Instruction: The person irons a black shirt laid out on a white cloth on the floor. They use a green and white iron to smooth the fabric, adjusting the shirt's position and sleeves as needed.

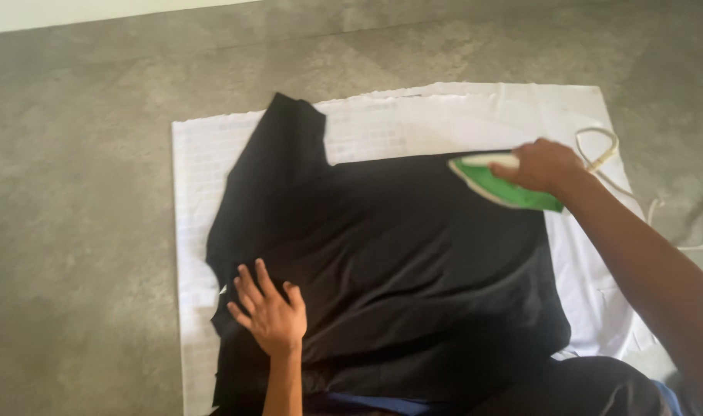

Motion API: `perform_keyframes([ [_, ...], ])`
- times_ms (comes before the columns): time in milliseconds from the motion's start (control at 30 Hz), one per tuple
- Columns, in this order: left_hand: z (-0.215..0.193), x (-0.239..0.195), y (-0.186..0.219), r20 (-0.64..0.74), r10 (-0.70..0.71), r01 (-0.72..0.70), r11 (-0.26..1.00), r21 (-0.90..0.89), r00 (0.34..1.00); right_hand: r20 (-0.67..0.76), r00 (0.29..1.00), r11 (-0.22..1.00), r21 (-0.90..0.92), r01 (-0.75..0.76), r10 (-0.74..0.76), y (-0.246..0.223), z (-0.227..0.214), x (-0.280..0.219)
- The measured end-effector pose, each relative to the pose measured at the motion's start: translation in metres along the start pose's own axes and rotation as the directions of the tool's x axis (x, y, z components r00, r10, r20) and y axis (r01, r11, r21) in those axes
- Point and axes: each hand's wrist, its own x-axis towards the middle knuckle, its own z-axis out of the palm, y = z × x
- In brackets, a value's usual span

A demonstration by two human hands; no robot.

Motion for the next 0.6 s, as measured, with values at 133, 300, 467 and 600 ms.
perform_keyframes([
  [133,-0.002,0.001,0.002,0.003,0.008,-0.008,1.0,0.004,1.0,0.029,0.965,0.95,-0.172,0.261,-0.259,-0.048,0.015,-0.033],
  [300,-0.004,-0.003,0.0,-0.001,0.006,-0.006,0.999,0.035,1.0,0.022,0.898,0.871,-0.235,0.431,-0.439,-0.169,0.023,-0.095],
  [467,0.005,0.008,-0.015,0.059,-0.052,0.054,0.998,-0.034,0.997,-0.008,0.814,0.798,-0.205,0.567,-0.581,-0.262,0.029,-0.112],
  [600,-0.008,0.029,-0.037,0.193,-0.058,0.058,0.998,0.008,0.98,-0.141,0.924,0.931,0.037,0.363,-0.355,-0.3,0.019,-0.102],
])
